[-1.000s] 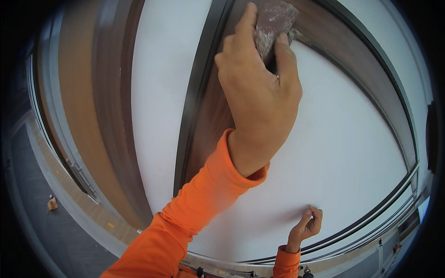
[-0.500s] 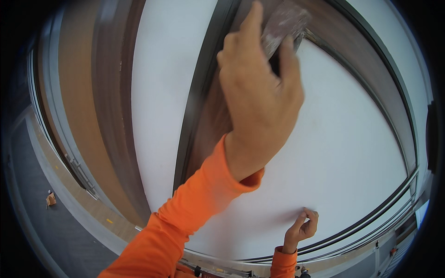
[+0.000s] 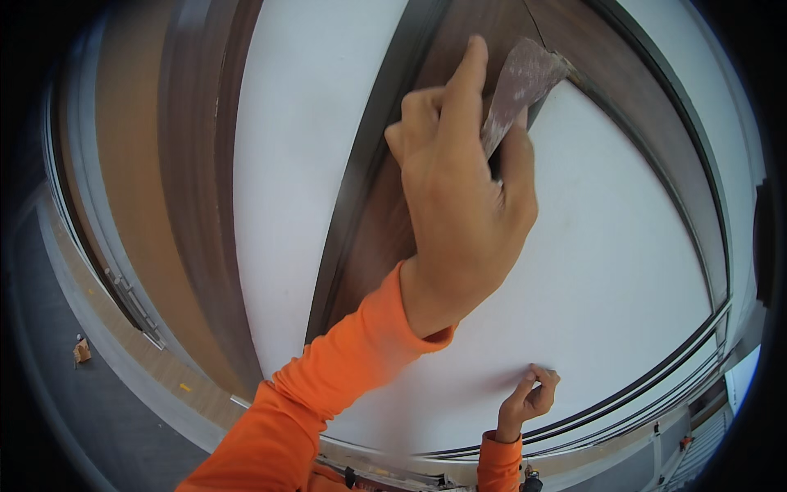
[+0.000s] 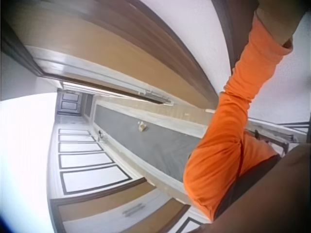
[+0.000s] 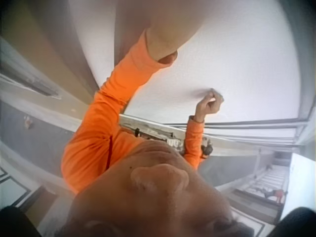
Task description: The person uses a small abrasive pad to scrub and wipe a narrow window frame or trim. They repeatedly rub the same section of the frame, focusing on a small area along the edge.
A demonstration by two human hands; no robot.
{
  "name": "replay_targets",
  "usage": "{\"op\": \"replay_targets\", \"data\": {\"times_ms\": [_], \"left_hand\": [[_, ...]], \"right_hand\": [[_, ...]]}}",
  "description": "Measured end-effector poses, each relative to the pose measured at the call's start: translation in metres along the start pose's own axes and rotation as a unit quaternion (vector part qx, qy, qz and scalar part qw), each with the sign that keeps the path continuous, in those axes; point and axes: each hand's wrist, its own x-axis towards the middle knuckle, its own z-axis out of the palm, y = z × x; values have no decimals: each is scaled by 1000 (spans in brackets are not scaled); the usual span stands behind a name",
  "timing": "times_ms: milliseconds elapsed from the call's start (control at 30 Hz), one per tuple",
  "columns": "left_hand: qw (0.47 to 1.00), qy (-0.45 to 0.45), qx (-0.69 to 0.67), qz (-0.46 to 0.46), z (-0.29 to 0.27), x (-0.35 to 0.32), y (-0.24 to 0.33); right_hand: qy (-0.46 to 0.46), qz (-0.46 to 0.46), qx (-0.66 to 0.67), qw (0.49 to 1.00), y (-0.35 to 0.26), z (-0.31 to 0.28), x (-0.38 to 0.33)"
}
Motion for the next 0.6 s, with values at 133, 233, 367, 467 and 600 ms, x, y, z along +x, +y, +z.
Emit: {"op": "replay_targets", "data": {"times_ms": [133,233,367,467,600], "left_hand": [[1000,-8,-3,-26,5,9,4],[995,-67,2,-79,-33,-18,6],[981,-66,-89,-161,-86,-61,28],[887,-105,-276,-355,-120,-105,57],[704,-254,-418,-516,-134,-126,76]], "right_hand": [[12,-2,16,1000,1,4,2],[1,22,11,1000,5,3,-1],[-24,69,36,997,2,-3,8],[-32,128,53,990,-48,-2,18],[-86,137,220,962,-123,12,47]]}}
